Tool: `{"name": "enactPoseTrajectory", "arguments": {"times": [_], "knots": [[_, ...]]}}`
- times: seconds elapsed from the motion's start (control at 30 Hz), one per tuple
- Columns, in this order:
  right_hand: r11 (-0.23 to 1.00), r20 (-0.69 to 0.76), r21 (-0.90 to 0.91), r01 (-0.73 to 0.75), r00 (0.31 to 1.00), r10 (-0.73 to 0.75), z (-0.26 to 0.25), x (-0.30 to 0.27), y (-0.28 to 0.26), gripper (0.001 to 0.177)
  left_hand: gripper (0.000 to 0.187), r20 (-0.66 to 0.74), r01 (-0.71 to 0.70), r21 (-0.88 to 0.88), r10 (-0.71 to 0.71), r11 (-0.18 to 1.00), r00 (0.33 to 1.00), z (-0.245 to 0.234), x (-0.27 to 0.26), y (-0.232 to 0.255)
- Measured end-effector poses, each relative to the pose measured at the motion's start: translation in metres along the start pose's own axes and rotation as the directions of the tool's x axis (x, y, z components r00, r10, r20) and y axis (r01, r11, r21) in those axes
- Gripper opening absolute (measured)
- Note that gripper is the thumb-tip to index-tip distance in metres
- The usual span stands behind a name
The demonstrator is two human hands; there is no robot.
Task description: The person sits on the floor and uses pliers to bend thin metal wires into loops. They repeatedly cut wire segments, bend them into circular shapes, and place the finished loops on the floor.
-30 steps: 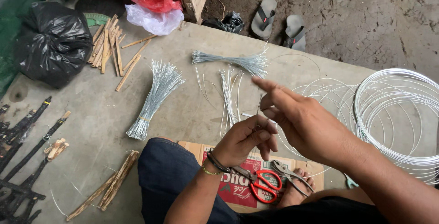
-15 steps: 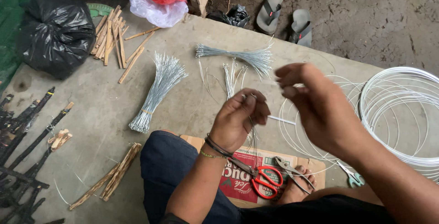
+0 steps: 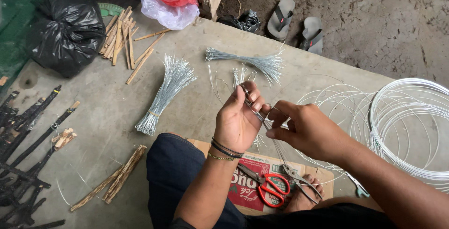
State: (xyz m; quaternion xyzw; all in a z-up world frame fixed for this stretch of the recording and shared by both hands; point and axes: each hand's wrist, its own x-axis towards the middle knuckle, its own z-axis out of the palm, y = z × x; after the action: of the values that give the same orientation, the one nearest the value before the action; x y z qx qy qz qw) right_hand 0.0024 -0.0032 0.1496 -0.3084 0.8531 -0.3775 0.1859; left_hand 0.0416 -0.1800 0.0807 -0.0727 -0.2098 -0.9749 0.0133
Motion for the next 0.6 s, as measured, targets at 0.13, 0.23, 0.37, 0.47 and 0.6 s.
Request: {"name": "enactPoseTrajectory", "arguments": {"times": [0.13, 0.23, 0.37, 0.47, 0.6], "knots": [[0.995, -0.015, -0.002, 0.098, 0.995, -0.098, 0.005, 0.004, 0.009, 0.019, 0.033, 0.062, -0.012, -0.079, 0.017, 0.997, 0.998, 0.002, 0.000, 0.002], [0.994, -0.012, -0.007, 0.112, 0.994, -0.112, 0.005, 0.005, 0.013, 0.011, 0.031, 0.067, -0.016, -0.153, 0.026, 0.988, 0.997, 0.005, -0.001, 0.004], [0.995, 0.003, 0.032, 0.092, 0.996, -0.092, 0.002, 0.006, 0.011, 0.009, 0.027, -0.098, -0.045, -0.184, 0.028, 0.982, 0.995, 0.007, -0.001, 0.011], [0.997, 0.025, 0.076, 0.026, 0.999, -0.028, 0.001, 0.005, 0.008, 0.007, 0.027, -0.133, -0.056, -0.248, 0.023, 0.967, 0.991, 0.007, -0.003, 0.012], [0.990, 0.065, 0.135, -0.046, 0.997, 0.037, 0.002, 0.005, 0.005, 0.008, 0.032, -0.013, -0.061, -0.279, 0.059, 0.959, 0.998, 0.010, -0.005, 0.008]]}}
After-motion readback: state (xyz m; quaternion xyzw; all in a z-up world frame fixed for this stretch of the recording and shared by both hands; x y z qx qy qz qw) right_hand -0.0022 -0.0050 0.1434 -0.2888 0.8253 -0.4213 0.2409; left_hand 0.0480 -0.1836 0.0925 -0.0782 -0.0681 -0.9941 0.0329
